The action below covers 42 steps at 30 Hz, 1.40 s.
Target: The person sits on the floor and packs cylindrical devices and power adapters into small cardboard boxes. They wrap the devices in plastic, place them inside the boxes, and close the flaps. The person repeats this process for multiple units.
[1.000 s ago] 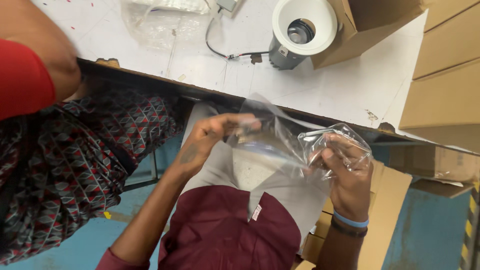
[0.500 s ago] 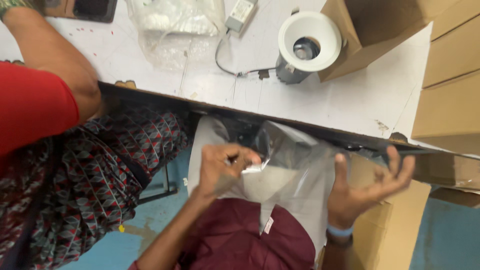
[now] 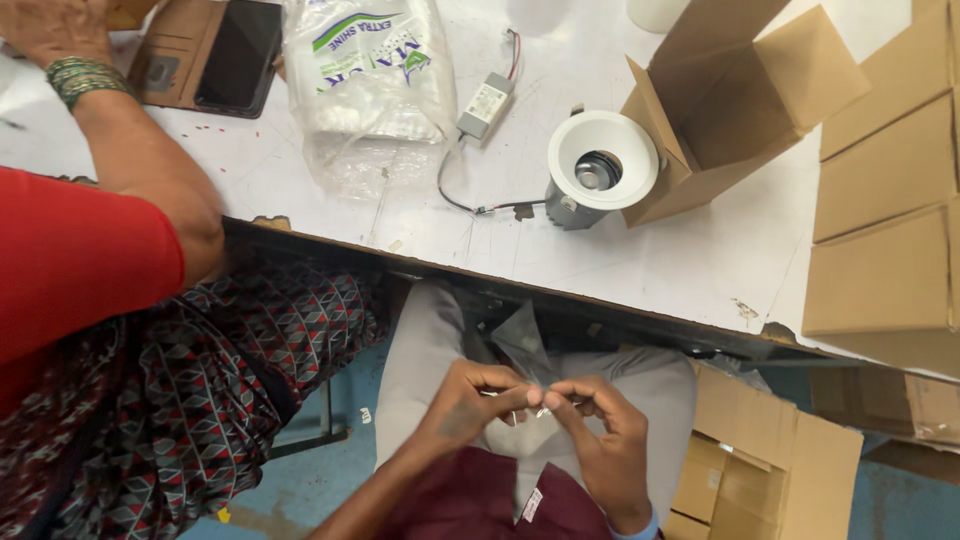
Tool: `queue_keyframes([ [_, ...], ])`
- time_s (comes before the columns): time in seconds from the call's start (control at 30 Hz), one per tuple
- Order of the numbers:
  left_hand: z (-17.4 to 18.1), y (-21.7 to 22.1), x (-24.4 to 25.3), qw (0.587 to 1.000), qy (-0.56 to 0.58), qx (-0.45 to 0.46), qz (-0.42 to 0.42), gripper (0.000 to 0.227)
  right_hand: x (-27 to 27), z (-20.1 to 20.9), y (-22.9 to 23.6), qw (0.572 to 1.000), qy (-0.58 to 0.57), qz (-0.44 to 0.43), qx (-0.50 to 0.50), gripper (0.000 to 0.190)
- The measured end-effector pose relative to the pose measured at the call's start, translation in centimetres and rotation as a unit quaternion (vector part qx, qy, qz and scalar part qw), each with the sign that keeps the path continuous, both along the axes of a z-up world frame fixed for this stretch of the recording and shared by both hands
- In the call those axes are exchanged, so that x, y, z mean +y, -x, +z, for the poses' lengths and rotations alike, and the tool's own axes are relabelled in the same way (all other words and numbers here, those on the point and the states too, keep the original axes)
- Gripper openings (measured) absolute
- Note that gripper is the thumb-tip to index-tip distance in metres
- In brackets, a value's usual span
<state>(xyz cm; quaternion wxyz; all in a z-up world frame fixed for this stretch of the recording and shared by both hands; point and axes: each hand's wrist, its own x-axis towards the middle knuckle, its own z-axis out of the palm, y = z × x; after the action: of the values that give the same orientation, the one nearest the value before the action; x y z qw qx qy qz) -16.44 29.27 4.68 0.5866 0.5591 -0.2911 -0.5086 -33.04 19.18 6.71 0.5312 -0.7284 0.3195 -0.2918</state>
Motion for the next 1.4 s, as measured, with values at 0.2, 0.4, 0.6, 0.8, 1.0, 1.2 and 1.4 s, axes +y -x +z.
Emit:
queue_keyframes([
  [0.2,-1.2,1.0,0.0,0.997,-0.047,0.052,0.041,0.029,-0.1,-2.2,1.0,0.981,-0.177,0.081,0.002,0.018],
  [0.4,-0.7,1.1,0.2,0.991,-0.086,0.096,0.033,0.027,-2.7,-4.2,3.1,0.992,-0.065,0.077,-0.073,0.015],
  [0.6,0.3,-0.3,0.0,0.984,-0.018,-0.087,0.152,0.046,-3.4,-1.7,2.6,0.989,0.054,-0.137,-0.014,0.018],
  [0.8,0.6,1.5,-0.7,0.992,0.057,-0.072,0.087,0.018,-4.1,0.5,0.8,0.907,0.411,-0.048,0.074,0.039],
  [1.0,0.9,-2.0,0.9,0.973,0.024,-0.047,0.225,0.008,-5.6,5.8,2.6,0.983,0.176,-0.044,-0.007,0.034],
  [1.2,2.1,-2.2,0.4,0.978,-0.011,0.172,0.115,0.056,-3.0,4.4,0.8,0.859,0.476,0.188,0.023,0.027],
  [1.4,6.6,-6.3,2.8,0.929,0.027,-0.049,-0.367,0.071,-5.0,2.8,1.5,0.937,0.306,0.167,-0.029,0.009],
])
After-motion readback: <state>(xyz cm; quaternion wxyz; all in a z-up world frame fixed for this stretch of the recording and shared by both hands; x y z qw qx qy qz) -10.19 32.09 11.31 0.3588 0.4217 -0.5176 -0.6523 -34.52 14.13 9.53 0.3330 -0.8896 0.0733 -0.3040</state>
